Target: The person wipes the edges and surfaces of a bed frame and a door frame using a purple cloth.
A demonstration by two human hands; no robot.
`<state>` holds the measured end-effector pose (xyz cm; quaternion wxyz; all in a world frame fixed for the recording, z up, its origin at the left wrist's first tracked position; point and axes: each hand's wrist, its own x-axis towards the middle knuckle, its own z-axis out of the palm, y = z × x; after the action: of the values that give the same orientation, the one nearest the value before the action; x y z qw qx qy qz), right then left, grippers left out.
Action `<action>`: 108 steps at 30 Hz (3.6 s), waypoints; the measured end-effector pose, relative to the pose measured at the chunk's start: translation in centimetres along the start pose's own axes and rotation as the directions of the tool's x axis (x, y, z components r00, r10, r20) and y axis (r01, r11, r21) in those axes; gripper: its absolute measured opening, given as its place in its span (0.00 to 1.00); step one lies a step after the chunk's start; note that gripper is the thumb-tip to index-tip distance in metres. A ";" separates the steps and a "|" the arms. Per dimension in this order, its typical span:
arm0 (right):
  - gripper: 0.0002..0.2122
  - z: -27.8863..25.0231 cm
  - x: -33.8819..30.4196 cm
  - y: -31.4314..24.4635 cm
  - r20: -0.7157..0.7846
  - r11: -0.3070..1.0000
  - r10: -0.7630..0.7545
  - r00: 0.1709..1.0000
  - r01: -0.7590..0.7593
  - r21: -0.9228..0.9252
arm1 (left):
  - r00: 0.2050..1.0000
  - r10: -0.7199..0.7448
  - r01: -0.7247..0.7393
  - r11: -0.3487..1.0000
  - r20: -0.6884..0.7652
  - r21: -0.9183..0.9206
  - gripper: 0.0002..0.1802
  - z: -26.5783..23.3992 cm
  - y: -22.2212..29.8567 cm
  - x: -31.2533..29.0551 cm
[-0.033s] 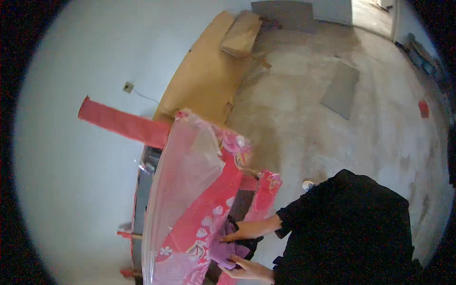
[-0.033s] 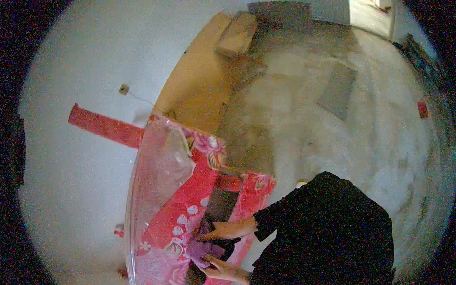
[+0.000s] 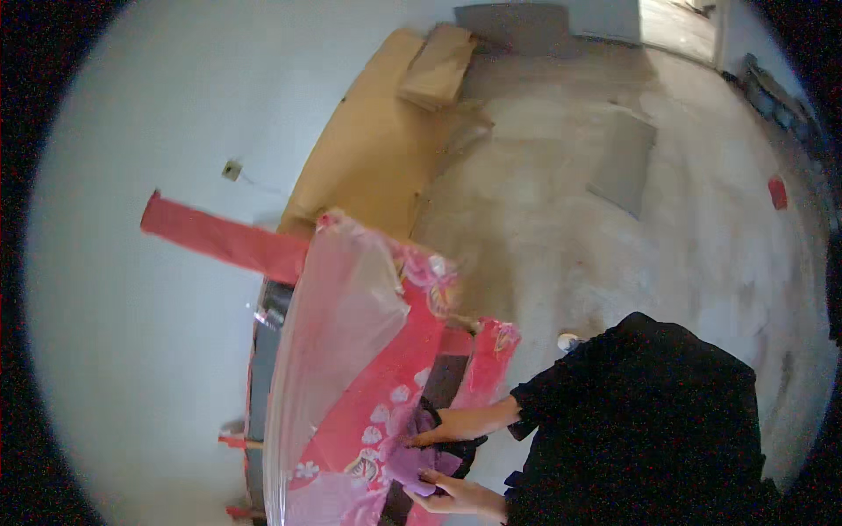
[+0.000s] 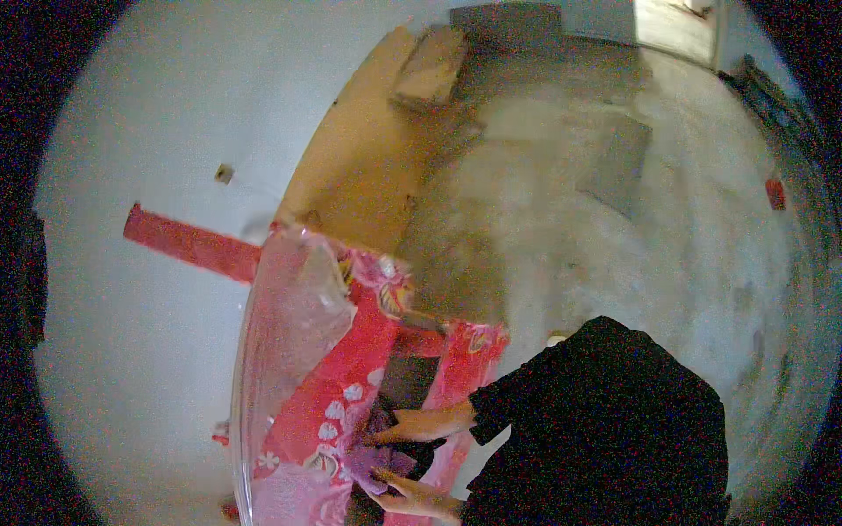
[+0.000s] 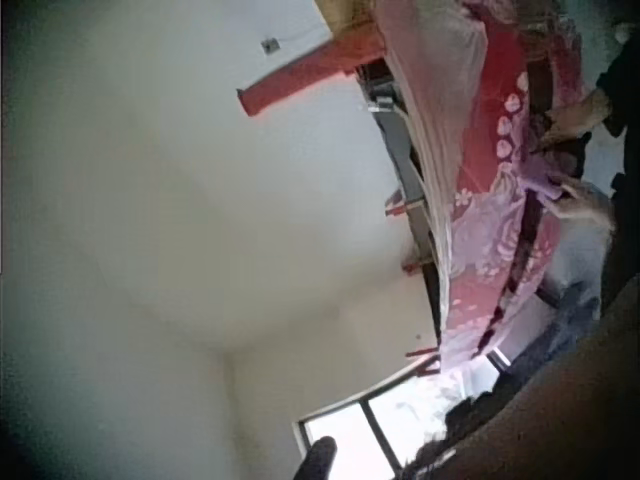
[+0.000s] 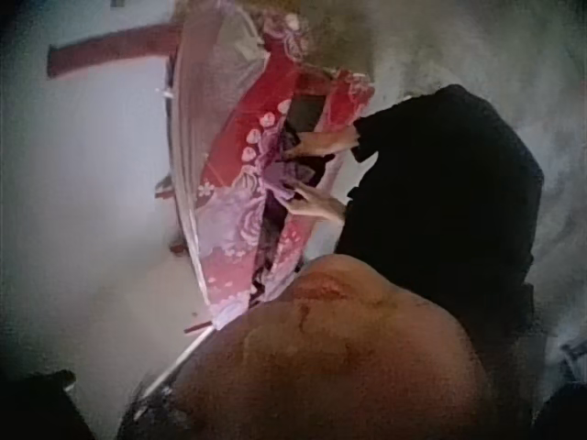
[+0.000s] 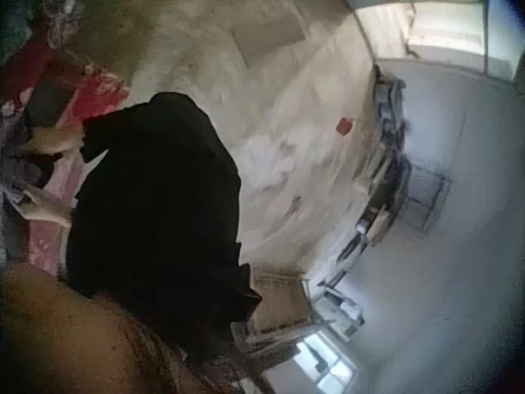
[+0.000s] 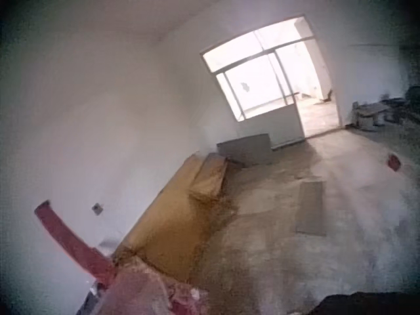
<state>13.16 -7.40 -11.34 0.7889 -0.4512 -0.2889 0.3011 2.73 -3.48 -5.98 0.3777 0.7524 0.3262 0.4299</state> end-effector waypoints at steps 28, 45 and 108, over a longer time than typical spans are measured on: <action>0.40 -1.7 -1.8 -3.8 -0.600 0.958 0.097 0.794 -0.237 -0.159 | 0.949 -0.171 0.213 0.967 0.264 -0.138 0.25 1.5 1.4 3.2; 0.22 4.5 -3.1 8.2 -0.103 0.972 0.216 0.971 -0.224 -0.076 | 0.969 -0.243 0.245 0.966 0.040 -0.087 0.27 -7.6 -1.5 0.0; 0.24 -6.8 -10.5 -11.9 -0.895 0.976 -0.186 0.406 0.179 -0.122 | 0.362 0.303 -0.316 0.930 0.881 -0.190 0.21 8.1 5.3 1.1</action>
<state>13.80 -23.68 -5.64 0.8469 -0.5103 0.1290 -0.0754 11.27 -7.59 -3.84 0.4003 0.9134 -0.0705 0.0231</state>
